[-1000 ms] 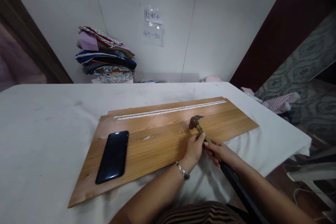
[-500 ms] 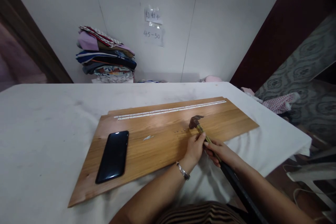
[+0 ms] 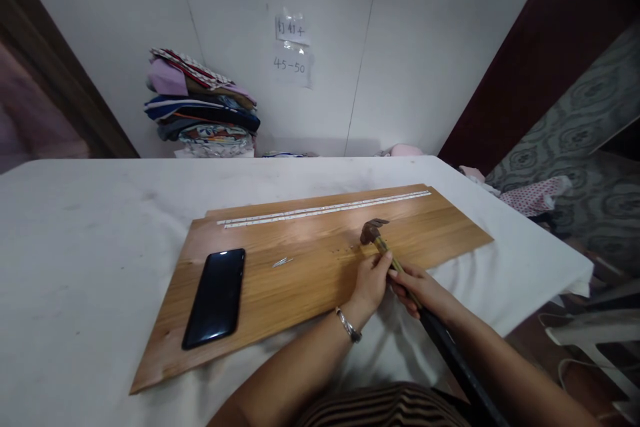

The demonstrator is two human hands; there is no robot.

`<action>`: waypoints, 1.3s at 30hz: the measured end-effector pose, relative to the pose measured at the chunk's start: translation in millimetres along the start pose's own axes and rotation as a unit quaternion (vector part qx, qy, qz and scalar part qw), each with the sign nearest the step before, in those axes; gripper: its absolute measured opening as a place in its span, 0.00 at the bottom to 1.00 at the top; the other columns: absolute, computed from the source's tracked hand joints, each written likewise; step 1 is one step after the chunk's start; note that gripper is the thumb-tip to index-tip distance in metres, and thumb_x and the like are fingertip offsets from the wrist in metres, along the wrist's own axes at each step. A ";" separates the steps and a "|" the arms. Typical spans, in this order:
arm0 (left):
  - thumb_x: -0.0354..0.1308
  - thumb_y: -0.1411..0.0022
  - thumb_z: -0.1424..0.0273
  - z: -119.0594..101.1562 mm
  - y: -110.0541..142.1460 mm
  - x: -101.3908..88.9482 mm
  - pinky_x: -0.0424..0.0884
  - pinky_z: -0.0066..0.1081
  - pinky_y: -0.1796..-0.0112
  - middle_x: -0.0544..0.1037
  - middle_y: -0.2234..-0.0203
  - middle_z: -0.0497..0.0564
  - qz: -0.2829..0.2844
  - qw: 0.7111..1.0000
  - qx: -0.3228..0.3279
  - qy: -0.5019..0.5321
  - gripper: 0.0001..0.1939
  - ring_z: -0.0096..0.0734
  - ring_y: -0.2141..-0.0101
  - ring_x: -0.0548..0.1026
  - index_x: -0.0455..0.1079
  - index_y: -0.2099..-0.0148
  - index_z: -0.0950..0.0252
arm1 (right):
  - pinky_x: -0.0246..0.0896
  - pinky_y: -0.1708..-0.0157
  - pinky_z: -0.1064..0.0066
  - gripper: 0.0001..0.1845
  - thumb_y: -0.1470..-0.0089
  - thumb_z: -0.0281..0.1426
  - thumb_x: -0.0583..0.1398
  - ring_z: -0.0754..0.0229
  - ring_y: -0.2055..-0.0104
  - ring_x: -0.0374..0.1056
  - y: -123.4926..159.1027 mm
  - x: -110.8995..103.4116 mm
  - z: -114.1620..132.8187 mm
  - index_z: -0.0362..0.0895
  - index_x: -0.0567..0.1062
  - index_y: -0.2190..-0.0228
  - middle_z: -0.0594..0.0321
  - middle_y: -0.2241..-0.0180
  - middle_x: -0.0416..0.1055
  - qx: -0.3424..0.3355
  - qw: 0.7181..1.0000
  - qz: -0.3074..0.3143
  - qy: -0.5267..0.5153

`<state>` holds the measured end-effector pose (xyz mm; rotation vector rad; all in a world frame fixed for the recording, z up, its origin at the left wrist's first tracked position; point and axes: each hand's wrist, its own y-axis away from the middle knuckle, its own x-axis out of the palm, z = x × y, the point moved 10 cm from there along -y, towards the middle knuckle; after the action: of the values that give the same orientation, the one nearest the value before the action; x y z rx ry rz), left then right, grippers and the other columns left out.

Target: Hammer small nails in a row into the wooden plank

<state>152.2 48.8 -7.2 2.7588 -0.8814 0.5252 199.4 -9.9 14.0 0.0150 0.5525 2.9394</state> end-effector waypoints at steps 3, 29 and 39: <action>0.57 0.43 0.51 -3.4 0.5 0.7 0.64 0.29 0.73 0.73 0.80 0.49 0.002 1.000 0.005 0.005 0.22 0.28 0.77 0.68 0.69 0.73 0.67 | 0.50 0.95 0.81 0.24 0.53 0.51 0.63 0.74 0.91 0.50 1.0 1.0 2.2 0.46 0.62 0.75 0.77 0.84 0.59 -0.007 1.000 0.003 0.001; 0.58 0.44 0.50 -0.7 -1.7 -0.6 0.68 0.30 0.72 0.74 0.80 0.50 -0.005 1.000 0.016 0.002 0.23 0.32 0.76 0.72 0.71 0.72 0.66 | 0.50 0.94 0.80 0.23 0.52 0.51 0.63 0.73 0.91 0.50 1.2 -0.4 1.1 0.46 0.63 0.74 0.77 0.83 0.59 -0.009 1.000 0.003 0.005; 0.56 0.42 0.51 1.9 0.0 -0.1 0.66 0.29 0.74 0.73 0.81 0.50 0.002 1.000 0.004 0.007 0.22 0.29 0.78 0.70 0.70 0.73 0.67 | 0.50 0.95 0.80 0.25 0.54 0.52 0.63 0.74 0.91 0.50 -1.4 -0.9 -3.3 0.46 0.62 0.76 0.77 0.84 0.59 0.003 1.000 0.006 0.007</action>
<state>152.6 48.3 -8.9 2.7585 -0.8838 0.5487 200.4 -10.0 10.4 -0.0008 0.5652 2.9510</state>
